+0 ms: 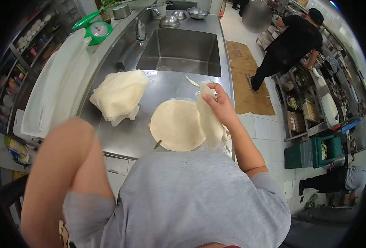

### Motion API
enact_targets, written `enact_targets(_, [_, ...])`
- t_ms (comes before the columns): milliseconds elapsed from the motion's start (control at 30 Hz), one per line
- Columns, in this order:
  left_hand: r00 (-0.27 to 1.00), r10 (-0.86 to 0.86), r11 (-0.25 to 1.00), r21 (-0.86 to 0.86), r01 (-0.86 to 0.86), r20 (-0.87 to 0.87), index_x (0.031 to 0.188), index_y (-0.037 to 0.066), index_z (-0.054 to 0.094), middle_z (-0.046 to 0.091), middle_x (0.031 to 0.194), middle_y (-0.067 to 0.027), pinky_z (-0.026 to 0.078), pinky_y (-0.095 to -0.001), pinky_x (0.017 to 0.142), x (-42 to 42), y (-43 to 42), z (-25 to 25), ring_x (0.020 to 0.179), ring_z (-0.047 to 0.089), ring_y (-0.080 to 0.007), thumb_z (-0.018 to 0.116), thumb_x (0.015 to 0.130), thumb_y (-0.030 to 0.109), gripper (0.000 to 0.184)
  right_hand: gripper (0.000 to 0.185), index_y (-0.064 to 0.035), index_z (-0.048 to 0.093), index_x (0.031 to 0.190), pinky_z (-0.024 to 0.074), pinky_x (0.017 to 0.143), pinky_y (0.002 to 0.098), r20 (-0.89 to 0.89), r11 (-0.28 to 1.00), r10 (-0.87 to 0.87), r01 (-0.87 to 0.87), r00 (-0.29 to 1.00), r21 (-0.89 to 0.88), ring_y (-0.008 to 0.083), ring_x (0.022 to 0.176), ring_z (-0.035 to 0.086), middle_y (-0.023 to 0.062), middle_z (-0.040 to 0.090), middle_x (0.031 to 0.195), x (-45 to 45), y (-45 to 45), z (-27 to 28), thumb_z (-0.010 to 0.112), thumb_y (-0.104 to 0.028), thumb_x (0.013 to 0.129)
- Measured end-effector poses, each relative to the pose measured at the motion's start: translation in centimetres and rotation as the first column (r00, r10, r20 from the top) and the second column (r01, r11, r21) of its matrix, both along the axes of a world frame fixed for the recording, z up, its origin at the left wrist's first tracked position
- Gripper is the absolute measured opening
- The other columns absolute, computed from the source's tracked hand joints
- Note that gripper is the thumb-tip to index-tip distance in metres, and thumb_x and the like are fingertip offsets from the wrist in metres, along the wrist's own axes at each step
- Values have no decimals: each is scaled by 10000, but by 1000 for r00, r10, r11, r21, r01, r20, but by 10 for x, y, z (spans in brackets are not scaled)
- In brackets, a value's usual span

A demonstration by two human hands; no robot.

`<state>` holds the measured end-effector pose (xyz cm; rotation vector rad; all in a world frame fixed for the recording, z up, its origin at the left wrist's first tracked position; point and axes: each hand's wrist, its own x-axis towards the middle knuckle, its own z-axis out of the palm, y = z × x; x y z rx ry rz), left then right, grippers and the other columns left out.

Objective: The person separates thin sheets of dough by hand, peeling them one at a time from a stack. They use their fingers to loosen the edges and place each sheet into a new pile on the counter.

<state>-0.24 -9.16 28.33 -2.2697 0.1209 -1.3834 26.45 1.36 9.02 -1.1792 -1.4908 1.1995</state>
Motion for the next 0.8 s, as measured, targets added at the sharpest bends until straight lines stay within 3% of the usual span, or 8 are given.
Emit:
enact_targets(100, [872,-66,998,13,68,486,966,19,614,589,998,-147,421,-426,858,-8,12,-37,931,553,-283,375,925,365,422,298,-60,497,1130,468,688,261,-101,1000,19,-21,995,-21,94,775,570,50,611,893,0,-2,6,571,-248,911])
enact_targets(167, [835,40,909,-368,198,548,962,20,614,588,997,-148,421,-429,858,9,36,-78,929,553,-285,369,928,368,427,301,-56,522,1111,464,708,254,-269,999,2,-17,963,-52,89,806,560,45,605,916,-4,-1,6,543,-291,925])
enact_targets(233, [966,222,300,-952,59,130,858,28,585,579,838,-67,440,-303,787,44,60,-124,850,564,-195,382,952,227,299,318,-42,528,1109,462,724,250,-375,989,-32,-26,926,-148,86,826,552,44,599,931,-7,0,12,518,-306,933])
enact_targets(300, [907,220,-310,-856,414,359,967,18,564,588,876,-61,477,-249,722,74,80,-200,790,572,-105,529,942,251,238,318,-29,532,1099,462,732,248,-417,982,-63,-19,907,-190,86,835,549,45,596,937,-11,1,10,511,-300,934])
enact_targets(433, [900,327,-431,-802,413,288,1046,13,525,569,974,-94,479,-261,756,88,88,-241,816,585,-140,599,897,311,341,272,-25,542,1056,470,715,243,-449,963,-5,-116,894,-243,93,823,560,51,601,926,-31,10,-20,527,-262,925])
enact_targets(533, [824,559,-50,-988,150,97,1081,15,501,575,1021,-78,469,-319,815,80,111,-285,952,557,-149,553,927,290,320,201,-40,553,1012,474,672,227,-412,932,101,-231,906,-280,93,765,576,45,612,888,-39,8,-21,538,-219,921])
enact_targets(633, [785,604,-348,-842,412,135,1090,6,510,586,957,-75,455,-260,803,74,103,-261,873,570,-133,640,865,342,424,174,-44,562,997,471,663,220,-398,923,167,-285,902,-258,79,748,573,28,615,866,-38,12,-23,542,-199,922])
enact_targets(800, [797,386,-541,-585,604,466,1080,12,524,603,965,-50,464,-260,784,60,107,-250,892,572,-118,606,896,273,330,174,-45,580,980,464,682,213,-469,893,301,-419,830,-167,54,765,562,4,614,858,-25,18,-31,543,-206,925])
